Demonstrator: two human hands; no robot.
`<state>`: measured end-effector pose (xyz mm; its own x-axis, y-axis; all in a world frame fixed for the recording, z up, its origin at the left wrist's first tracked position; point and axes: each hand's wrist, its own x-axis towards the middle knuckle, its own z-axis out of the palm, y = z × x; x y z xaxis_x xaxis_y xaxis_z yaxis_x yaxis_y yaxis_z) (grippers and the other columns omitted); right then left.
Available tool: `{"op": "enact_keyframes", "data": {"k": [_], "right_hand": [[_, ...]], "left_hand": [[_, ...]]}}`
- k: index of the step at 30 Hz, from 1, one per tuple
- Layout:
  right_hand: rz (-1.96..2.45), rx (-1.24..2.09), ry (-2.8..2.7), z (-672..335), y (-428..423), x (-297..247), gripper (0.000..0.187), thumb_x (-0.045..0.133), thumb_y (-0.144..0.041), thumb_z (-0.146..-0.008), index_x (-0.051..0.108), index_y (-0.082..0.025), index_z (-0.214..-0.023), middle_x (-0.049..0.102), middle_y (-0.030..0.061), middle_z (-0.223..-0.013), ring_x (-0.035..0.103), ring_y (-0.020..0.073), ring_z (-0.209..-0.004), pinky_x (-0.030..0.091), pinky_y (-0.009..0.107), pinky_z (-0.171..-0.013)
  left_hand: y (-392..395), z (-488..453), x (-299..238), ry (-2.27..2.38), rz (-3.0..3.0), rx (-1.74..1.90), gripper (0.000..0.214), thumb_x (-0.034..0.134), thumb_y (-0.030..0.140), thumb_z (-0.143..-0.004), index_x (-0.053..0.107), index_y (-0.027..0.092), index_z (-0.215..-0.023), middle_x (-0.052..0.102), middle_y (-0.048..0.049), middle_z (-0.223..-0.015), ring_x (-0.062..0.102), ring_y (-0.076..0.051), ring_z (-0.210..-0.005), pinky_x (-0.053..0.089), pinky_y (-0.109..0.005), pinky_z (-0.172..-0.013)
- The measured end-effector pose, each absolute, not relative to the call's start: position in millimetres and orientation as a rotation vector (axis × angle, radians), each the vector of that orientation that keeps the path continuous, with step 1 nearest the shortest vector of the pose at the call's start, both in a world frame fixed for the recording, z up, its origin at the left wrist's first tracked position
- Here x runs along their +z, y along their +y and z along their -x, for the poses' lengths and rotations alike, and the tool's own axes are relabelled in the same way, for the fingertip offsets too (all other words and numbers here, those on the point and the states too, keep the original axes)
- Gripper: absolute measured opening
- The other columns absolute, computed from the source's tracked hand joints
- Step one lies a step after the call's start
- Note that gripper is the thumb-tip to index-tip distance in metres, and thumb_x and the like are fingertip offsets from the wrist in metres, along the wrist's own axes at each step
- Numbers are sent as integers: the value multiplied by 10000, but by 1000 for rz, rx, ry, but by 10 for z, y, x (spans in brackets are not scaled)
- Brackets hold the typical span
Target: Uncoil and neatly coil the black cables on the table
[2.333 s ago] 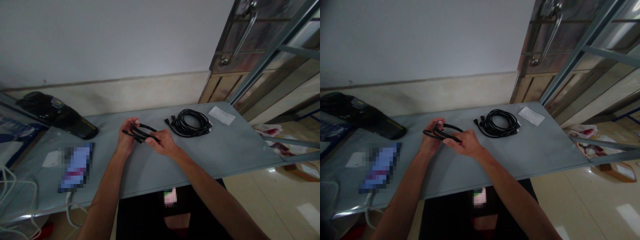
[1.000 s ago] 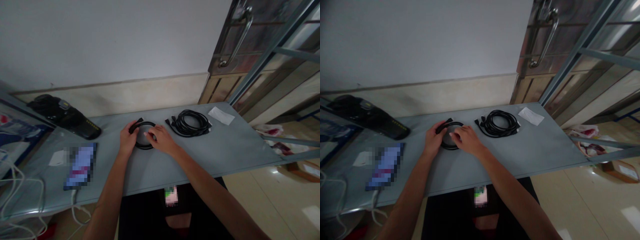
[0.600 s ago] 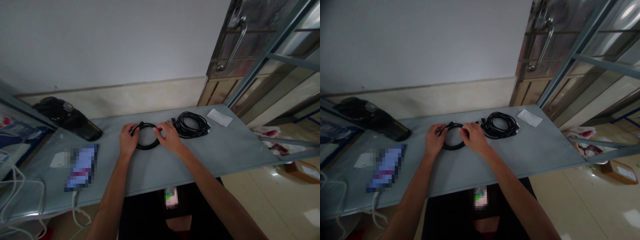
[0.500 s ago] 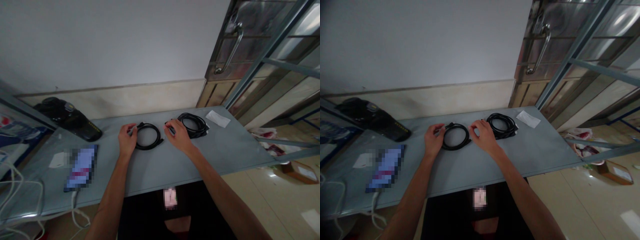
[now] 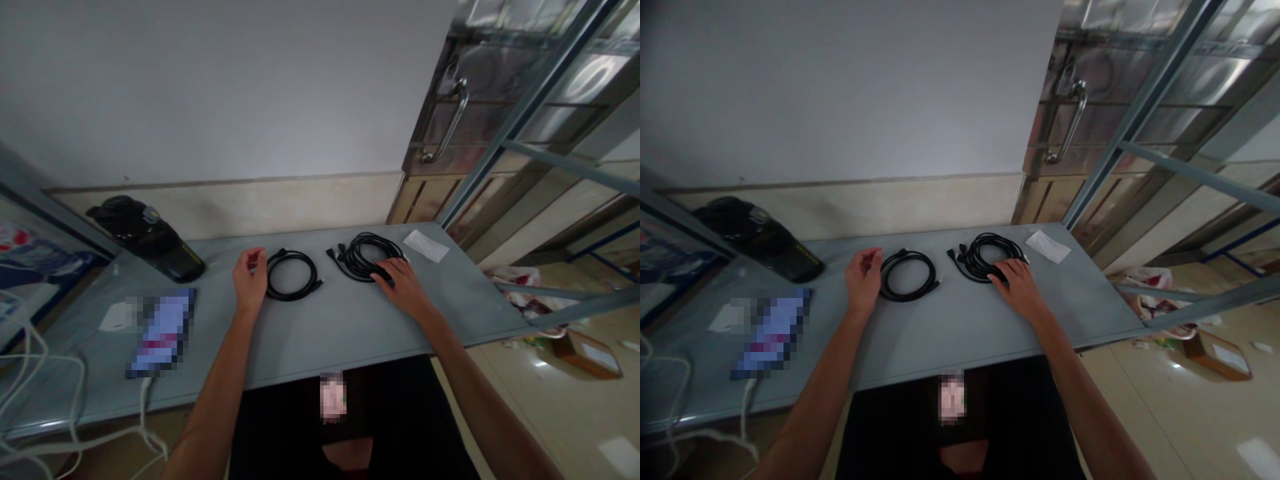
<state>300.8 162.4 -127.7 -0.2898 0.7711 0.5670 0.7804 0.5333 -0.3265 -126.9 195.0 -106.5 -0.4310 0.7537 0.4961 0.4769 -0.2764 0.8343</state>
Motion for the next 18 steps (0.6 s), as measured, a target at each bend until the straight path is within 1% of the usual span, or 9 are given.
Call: {"op": "enact_keyframes", "data": {"k": [4,8,11,13,18], "right_hand": [[1254,-2,-2080,-3020,1639,-1245,375,600,-531,-1164,755,-242,-1345,789,145,-1243,719,351,-1228,554,582,-1174],[1278,-12,-2034,-3037,1620,-1245,382,619,-587,-1150,758,-238,-1221,788,133,-1162,719,345,-1174,554,572,-1142],[1301,-44,-2024,-3033,1608,-1252,458,713,-686,-1074,744,-238,-1165,775,120,-1116,716,353,-1148,539,590,-1145],[1301,-59,-2039,-3029,1606,-1254,487,731,-717,-1051,737,-241,-1159,770,120,-1117,711,355,-1147,534,593,-1142],[1270,-46,-2026,-3037,1614,-1259,450,559,-663,-1157,711,-240,-1176,777,135,-1114,720,349,-1115,556,566,-1083]], "left_hand": [[1955,1272,-1069,1744,-1526,1753,380,691,563,-1021,794,214,-1131,823,-104,-1070,778,-269,-974,650,-441,-940],[1938,1252,-1054,1738,-1552,1734,380,684,571,-1035,787,220,-1139,823,-106,-1093,782,-275,-988,648,-448,-952],[1920,1229,-1034,1725,-1587,1707,372,676,570,-1048,782,225,-1137,819,-102,-1086,780,-267,-986,648,-439,-953],[1913,1215,-1024,1720,-1603,1714,377,667,575,-1053,780,223,-1124,818,-103,-1073,776,-266,-985,648,-437,-949],[1907,1200,-1019,1726,-1611,1710,395,657,590,-1050,775,219,-1120,823,-106,-1067,781,-258,-979,657,-431,-942]]}}
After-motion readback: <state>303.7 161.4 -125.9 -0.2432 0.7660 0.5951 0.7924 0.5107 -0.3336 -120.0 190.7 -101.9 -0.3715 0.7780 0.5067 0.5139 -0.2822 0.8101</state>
